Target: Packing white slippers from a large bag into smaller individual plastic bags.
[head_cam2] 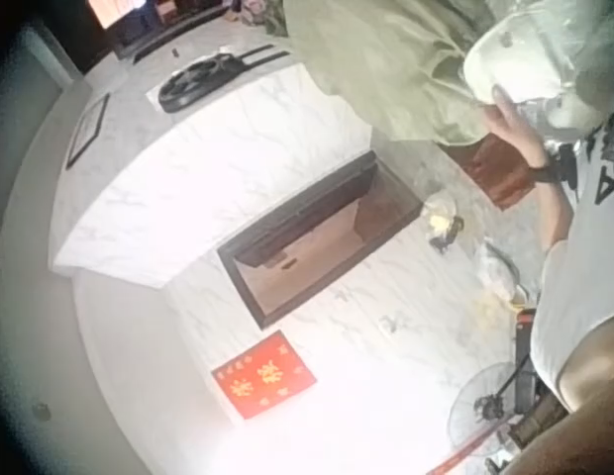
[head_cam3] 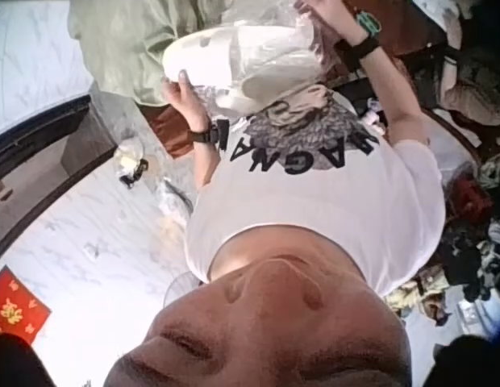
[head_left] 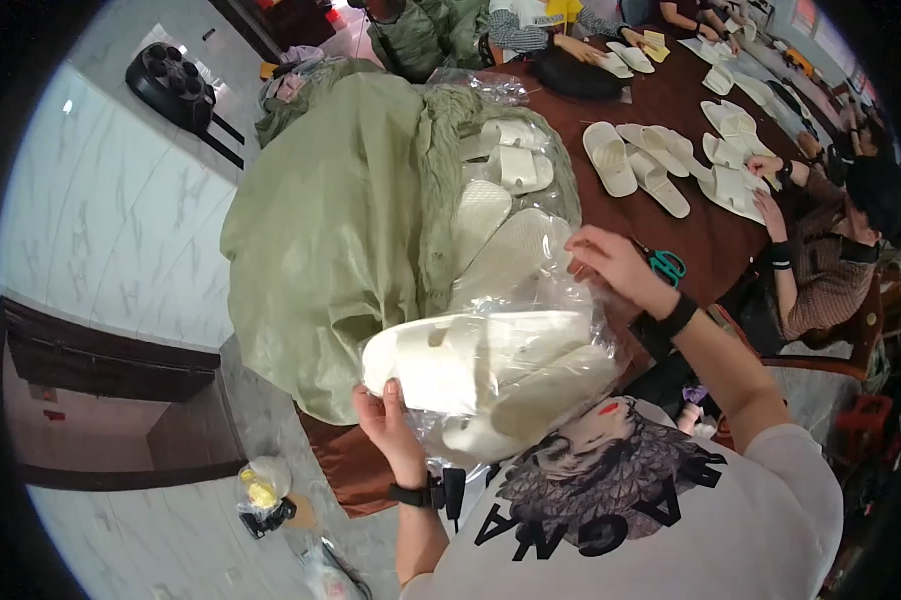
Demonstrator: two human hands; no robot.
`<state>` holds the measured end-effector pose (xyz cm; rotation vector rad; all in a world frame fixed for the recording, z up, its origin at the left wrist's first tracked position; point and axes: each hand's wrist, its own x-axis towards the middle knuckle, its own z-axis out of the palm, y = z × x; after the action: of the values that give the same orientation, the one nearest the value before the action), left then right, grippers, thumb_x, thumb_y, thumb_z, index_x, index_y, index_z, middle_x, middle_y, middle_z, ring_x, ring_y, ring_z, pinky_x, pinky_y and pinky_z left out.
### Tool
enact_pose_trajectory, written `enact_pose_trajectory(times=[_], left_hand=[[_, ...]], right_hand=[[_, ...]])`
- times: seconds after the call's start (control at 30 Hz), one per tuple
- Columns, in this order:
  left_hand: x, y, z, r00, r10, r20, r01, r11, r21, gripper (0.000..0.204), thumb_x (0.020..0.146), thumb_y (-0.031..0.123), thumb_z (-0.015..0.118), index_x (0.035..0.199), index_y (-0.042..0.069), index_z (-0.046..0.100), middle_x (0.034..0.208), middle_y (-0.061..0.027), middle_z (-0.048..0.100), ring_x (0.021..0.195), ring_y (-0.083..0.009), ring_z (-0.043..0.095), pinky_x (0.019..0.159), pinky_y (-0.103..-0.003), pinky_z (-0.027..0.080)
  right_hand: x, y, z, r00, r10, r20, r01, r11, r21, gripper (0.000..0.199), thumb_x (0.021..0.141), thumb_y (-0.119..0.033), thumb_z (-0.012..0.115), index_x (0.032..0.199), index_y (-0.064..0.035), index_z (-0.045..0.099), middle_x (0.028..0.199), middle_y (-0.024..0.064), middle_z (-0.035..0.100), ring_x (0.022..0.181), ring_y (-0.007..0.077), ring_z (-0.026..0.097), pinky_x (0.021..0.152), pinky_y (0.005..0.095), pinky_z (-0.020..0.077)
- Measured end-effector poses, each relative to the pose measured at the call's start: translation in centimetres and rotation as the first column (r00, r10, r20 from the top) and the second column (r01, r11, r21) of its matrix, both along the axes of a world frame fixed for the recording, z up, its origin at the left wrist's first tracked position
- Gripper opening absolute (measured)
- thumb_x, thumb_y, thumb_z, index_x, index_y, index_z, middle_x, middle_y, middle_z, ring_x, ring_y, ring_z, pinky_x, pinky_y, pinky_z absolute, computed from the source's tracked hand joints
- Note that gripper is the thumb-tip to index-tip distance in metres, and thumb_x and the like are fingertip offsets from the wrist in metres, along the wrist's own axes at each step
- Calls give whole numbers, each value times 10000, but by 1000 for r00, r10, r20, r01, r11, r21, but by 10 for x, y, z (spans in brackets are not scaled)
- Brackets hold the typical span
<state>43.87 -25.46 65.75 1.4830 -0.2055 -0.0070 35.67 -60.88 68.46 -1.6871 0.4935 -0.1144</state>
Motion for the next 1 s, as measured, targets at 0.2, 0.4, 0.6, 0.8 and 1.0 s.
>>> enact_pose_trajectory(times=[0.2, 0.4, 0.6, 0.8, 1.0], left_hand=[[-10, 61, -165, 930, 56, -363, 35, 970, 240, 577, 951, 84, 535, 1438, 4, 235, 1184, -110, 523, 930, -166, 559, 771, -278, 480], [-17, 59, -204, 972, 78, -224, -45, 987, 152, 653, 926, 46, 563, 1465, 23, 196, 1336, -142, 440, 1126, -219, 501, 904, -312, 457], [-14, 65, -211, 960, 104, -260, -51, 978, 204, 654, 925, 2, 546, 1464, 40, 176, 1373, -155, 409, 1164, -252, 505, 878, -341, 505], [-21, 51, -187, 941, 102, -323, -99, 995, 25, 578, 941, 37, 536, 1442, 17, 246, 1340, -147, 449, 1139, -230, 517, 909, -335, 479], [-24, 63, -190, 911, 149, -384, -135, 989, 63, 393, 952, 79, 524, 1302, -40, 390, 1256, -153, 534, 1044, -183, 564, 861, -302, 473]], right_hand=[[-23, 11, -100, 999, 21, -42, -34, 947, -320, 207, 924, -210, 563, 978, -21, 627, 789, 68, 650, 716, 131, 632, 633, 287, 516], [-35, 48, -139, 989, 142, 44, -146, 983, 113, 203, 911, -173, 563, 956, 13, 632, 821, 82, 664, 734, 171, 640, 690, 288, 523], [-18, 75, -171, 921, 339, -191, -380, 890, -253, 312, 851, -179, 617, 1111, -11, 578, 921, 111, 664, 788, 179, 641, 666, 313, 509], [-6, 85, -192, 951, 309, 18, -306, 928, 211, 532, 836, -256, 686, 1284, -50, 486, 1104, 80, 623, 940, 165, 598, 800, 326, 487], [-1, 93, -162, 930, 363, 55, -367, 914, 173, 551, 839, -226, 700, 1306, -46, 469, 1139, 83, 600, 1011, 156, 565, 886, 309, 452]])
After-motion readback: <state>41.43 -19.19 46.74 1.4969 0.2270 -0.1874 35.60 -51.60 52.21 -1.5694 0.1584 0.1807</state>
